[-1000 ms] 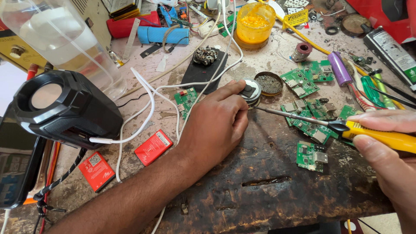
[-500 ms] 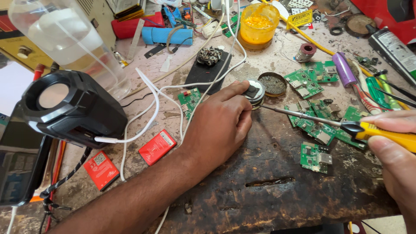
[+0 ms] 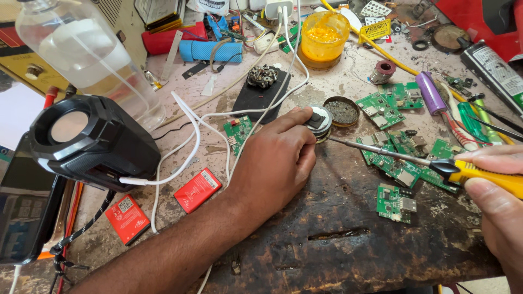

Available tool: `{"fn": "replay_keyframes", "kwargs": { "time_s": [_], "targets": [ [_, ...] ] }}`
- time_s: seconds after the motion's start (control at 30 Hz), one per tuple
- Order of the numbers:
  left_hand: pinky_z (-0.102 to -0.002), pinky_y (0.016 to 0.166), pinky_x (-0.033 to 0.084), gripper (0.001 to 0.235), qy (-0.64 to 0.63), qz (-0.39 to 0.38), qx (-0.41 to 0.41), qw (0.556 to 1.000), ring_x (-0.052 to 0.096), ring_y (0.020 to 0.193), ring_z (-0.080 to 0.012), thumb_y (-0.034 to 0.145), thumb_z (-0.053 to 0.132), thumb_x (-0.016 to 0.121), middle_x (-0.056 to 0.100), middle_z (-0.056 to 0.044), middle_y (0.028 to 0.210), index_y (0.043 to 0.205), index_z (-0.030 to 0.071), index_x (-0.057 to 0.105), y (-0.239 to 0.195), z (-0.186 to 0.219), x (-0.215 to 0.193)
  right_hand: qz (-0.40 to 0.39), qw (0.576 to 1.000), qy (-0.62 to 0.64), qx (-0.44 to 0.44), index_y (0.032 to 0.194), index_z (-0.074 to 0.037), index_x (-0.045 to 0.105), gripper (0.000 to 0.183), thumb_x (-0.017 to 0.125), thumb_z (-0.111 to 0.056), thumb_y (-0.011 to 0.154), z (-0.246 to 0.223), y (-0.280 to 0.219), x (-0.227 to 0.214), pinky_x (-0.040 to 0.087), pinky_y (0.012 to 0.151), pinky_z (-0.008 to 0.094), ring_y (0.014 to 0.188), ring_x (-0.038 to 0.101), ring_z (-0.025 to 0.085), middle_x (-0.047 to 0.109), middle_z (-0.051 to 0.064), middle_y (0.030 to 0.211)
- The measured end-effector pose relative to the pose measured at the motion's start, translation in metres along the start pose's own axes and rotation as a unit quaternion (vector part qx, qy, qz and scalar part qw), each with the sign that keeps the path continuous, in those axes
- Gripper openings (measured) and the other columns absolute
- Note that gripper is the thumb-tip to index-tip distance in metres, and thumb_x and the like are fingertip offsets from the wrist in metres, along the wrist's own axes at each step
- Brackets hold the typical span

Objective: The person solders a small black component onto a cylindrical battery using a soldering iron and solder wire. They then pick up a green circuit board, inspect it, and connect a white USB cable to it.

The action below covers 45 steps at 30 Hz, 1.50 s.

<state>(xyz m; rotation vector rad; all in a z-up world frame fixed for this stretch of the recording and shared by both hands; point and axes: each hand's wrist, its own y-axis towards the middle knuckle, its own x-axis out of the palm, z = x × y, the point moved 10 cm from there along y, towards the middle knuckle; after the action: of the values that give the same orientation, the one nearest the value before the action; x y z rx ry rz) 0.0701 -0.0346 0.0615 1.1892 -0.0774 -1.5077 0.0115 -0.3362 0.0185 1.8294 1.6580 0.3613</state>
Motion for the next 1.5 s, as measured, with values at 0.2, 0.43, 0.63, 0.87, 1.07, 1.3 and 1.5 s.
{"fn": "replay_keyframes", "kwargs": {
  "time_s": [0.2,0.43,0.63,0.87,1.07,1.3,1.5],
  "targets": [
    [-0.042,0.106,0.051,0.008,-0.004,0.0,-0.009,1.0,0.064,0.125,-0.0376,0.086,0.006,0.071,0.067,-0.023,0.132,0.091,0.0,0.07,0.0,-0.001,0.001,0.026,0.999,-0.021,0.014,0.118,-0.001,0.053,0.011,0.058,-0.002,0.107,0.001,-0.012,-0.006,0.048,0.113,0.036,0.113,0.061,0.02,0.057,0.013,0.118],
    [-0.042,0.104,0.051,0.008,0.001,-0.002,-0.012,1.0,0.065,0.123,-0.0377,0.085,0.007,0.072,0.067,-0.023,0.132,0.09,0.001,0.071,0.001,-0.001,0.001,0.04,0.997,0.054,-0.029,0.123,-0.001,0.056,0.012,0.057,-0.006,0.112,0.054,-0.024,-0.049,0.053,0.105,0.034,0.104,0.062,0.021,0.057,0.013,0.114],
    [-0.042,0.105,0.051,0.008,0.003,-0.002,-0.014,1.0,0.065,0.124,-0.0373,0.085,0.007,0.072,0.067,-0.023,0.132,0.09,0.001,0.071,0.0,-0.003,0.002,0.05,0.995,0.082,-0.028,0.127,-0.002,0.055,0.012,0.055,-0.007,0.116,0.081,-0.039,-0.07,0.056,0.101,0.038,0.097,0.063,0.023,0.056,0.015,0.111],
    [-0.042,0.105,0.051,0.009,0.001,-0.002,-0.012,1.0,0.064,0.125,-0.0373,0.085,0.006,0.072,0.067,-0.023,0.132,0.091,0.001,0.07,0.0,-0.002,0.002,0.041,0.997,0.061,-0.032,0.128,-0.002,0.055,0.016,0.053,-0.01,0.115,0.078,-0.035,-0.067,0.055,0.1,0.039,0.092,0.064,0.023,0.058,0.016,0.108],
    [-0.042,0.106,0.051,0.009,-0.004,0.0,-0.01,1.0,0.064,0.126,-0.0375,0.086,0.006,0.072,0.067,-0.024,0.132,0.092,0.0,0.07,0.0,-0.001,0.0,0.042,0.996,0.071,-0.03,0.128,-0.002,0.056,0.014,0.054,-0.008,0.115,0.076,-0.036,-0.067,0.055,0.101,0.039,0.095,0.064,0.023,0.057,0.015,0.11],
    [-0.042,0.107,0.051,0.009,-0.005,0.002,-0.01,1.0,0.064,0.125,-0.0374,0.085,0.005,0.073,0.067,-0.024,0.132,0.092,0.0,0.071,0.0,-0.001,0.0,0.055,0.994,0.087,-0.022,0.125,-0.003,0.057,0.012,0.054,-0.005,0.114,0.076,-0.035,-0.069,0.056,0.101,0.04,0.1,0.064,0.023,0.057,0.014,0.113],
    [-0.041,0.105,0.052,0.012,-0.007,-0.001,-0.016,1.0,0.066,0.122,-0.0368,0.085,0.008,0.074,0.067,-0.024,0.132,0.094,0.0,0.072,0.001,-0.002,0.0,0.067,0.994,0.082,-0.02,0.123,-0.002,0.057,0.012,0.054,-0.004,0.112,0.066,-0.033,-0.063,0.057,0.102,0.04,0.105,0.063,0.023,0.056,0.014,0.114]
  ]
}}
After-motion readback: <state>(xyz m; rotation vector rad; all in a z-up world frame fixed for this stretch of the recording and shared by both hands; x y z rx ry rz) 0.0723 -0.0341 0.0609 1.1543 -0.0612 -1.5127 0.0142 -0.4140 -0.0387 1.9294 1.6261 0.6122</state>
